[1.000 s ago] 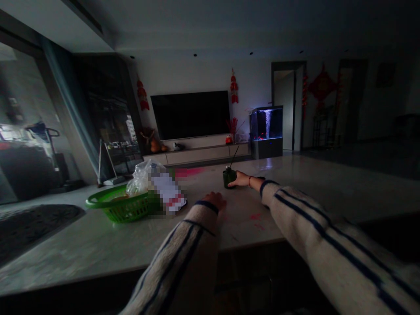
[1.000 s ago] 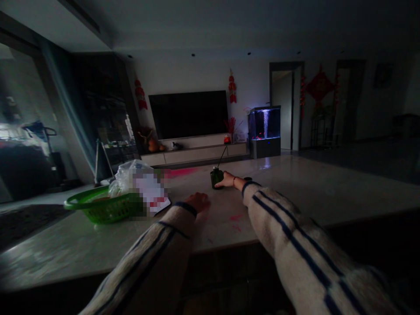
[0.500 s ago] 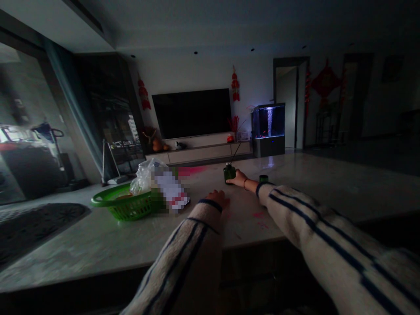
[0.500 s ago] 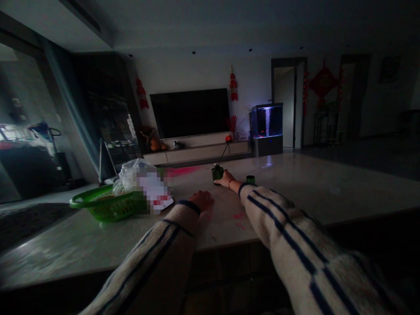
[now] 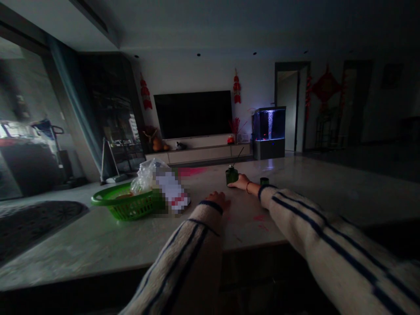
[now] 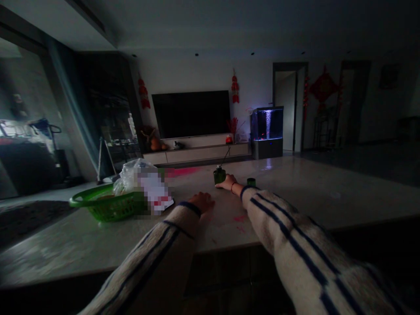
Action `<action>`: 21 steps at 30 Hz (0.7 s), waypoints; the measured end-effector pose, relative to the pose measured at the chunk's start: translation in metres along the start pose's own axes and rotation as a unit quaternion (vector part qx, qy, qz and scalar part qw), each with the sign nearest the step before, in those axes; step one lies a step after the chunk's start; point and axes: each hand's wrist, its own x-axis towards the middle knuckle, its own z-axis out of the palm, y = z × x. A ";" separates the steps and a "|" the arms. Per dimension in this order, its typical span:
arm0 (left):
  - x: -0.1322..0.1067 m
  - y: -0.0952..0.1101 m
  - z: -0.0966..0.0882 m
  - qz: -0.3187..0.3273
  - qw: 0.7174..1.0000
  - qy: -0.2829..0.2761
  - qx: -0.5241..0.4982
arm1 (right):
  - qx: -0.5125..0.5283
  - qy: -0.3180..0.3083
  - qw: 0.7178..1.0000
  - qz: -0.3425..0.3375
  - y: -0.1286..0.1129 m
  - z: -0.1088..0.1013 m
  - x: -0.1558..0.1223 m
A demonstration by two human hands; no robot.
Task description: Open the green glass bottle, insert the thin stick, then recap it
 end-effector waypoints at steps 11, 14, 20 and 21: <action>-0.002 0.000 -0.001 0.000 1.000 0.004 0.001 | 0.027 -0.007 0.999 0.038 -0.003 -0.007 -0.008; 0.000 -0.001 0.001 0.004 1.000 0.007 0.003 | 0.004 -0.006 1.000 0.026 -0.002 -0.006 -0.009; 0.004 -0.002 0.004 0.007 1.000 0.005 0.011 | 0.018 -0.049 0.998 0.037 -0.009 -0.009 -0.015; 0.004 -0.002 0.004 0.007 1.000 0.005 0.011 | 0.023 -0.051 0.998 0.040 -0.011 -0.010 -0.016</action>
